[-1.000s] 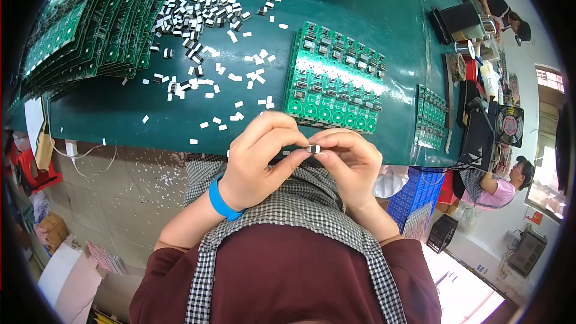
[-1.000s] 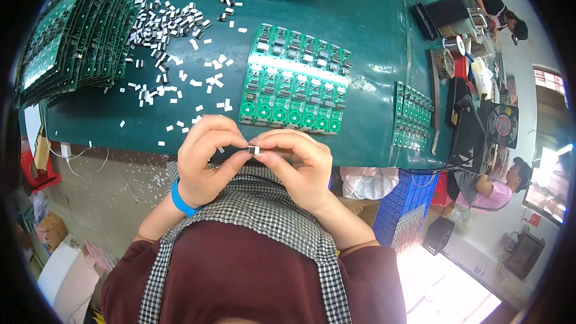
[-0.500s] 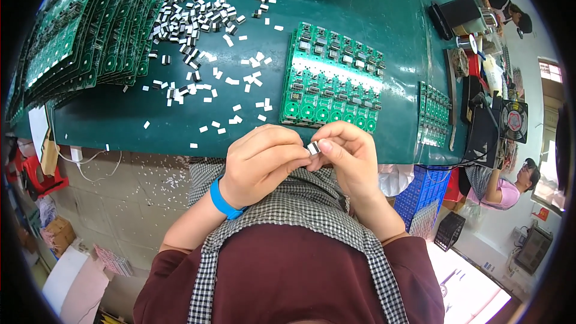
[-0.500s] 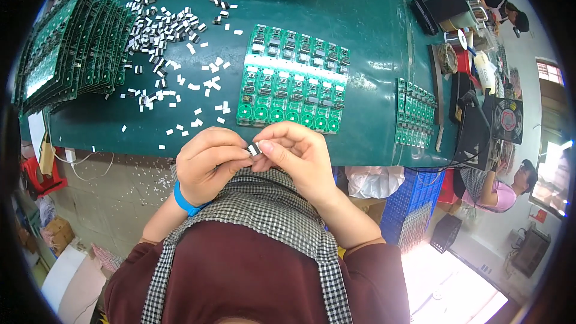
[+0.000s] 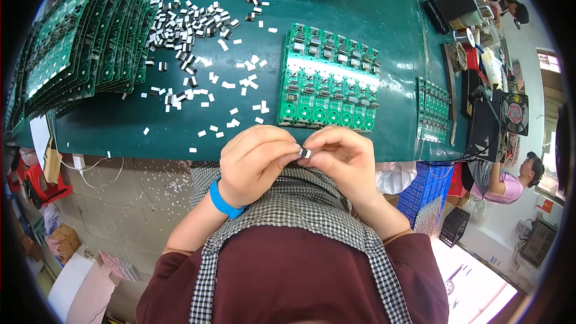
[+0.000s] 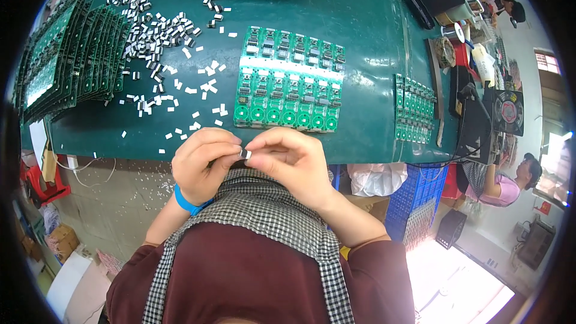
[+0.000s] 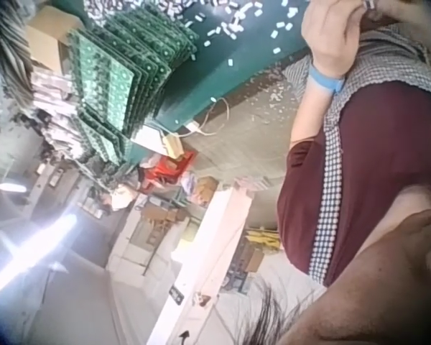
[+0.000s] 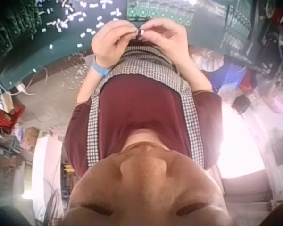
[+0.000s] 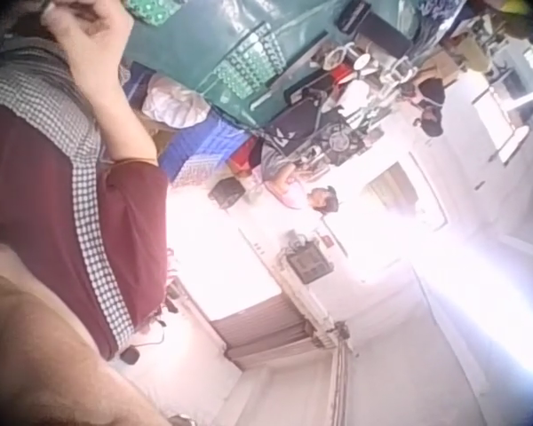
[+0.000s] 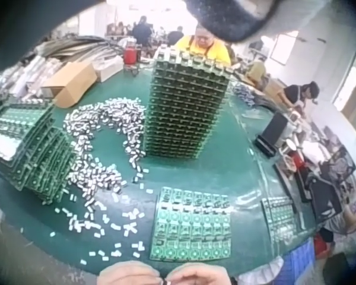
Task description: The person inserts small electronic components into green printed circuit boards by hand.
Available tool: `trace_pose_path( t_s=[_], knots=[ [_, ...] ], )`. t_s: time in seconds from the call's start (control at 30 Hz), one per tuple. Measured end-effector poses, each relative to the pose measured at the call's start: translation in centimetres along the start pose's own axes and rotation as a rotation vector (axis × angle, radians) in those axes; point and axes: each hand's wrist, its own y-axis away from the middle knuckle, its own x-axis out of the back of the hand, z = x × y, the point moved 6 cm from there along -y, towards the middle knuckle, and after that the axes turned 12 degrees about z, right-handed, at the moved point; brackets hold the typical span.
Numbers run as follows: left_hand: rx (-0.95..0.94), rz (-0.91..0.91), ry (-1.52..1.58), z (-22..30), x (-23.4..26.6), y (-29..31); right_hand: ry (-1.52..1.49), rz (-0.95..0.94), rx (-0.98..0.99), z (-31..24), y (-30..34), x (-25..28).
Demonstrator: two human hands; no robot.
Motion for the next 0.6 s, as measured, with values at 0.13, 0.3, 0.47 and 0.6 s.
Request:
trace_pose_path(
  t_s=[0.13,0.3,0.47,0.6],
  knots=[
    [0.078,-0.013,0.083,-0.1,0.2,0.0,0.466,0.000,0.568,-2.5,0.6,-0.4],
    [0.086,0.008,0.096,-0.1,0.2,-0.2,0.597,0.031,0.814,-3.2,0.8,-0.9],
    [0.087,-0.070,0.157,0.0,-0.2,-0.2,0.583,-0.047,0.762,-3.2,0.7,-1.0],
    [0.023,-0.097,0.184,0.2,-0.5,-0.3,0.589,-0.084,0.738,-3.2,0.8,-1.2]
  ],
)
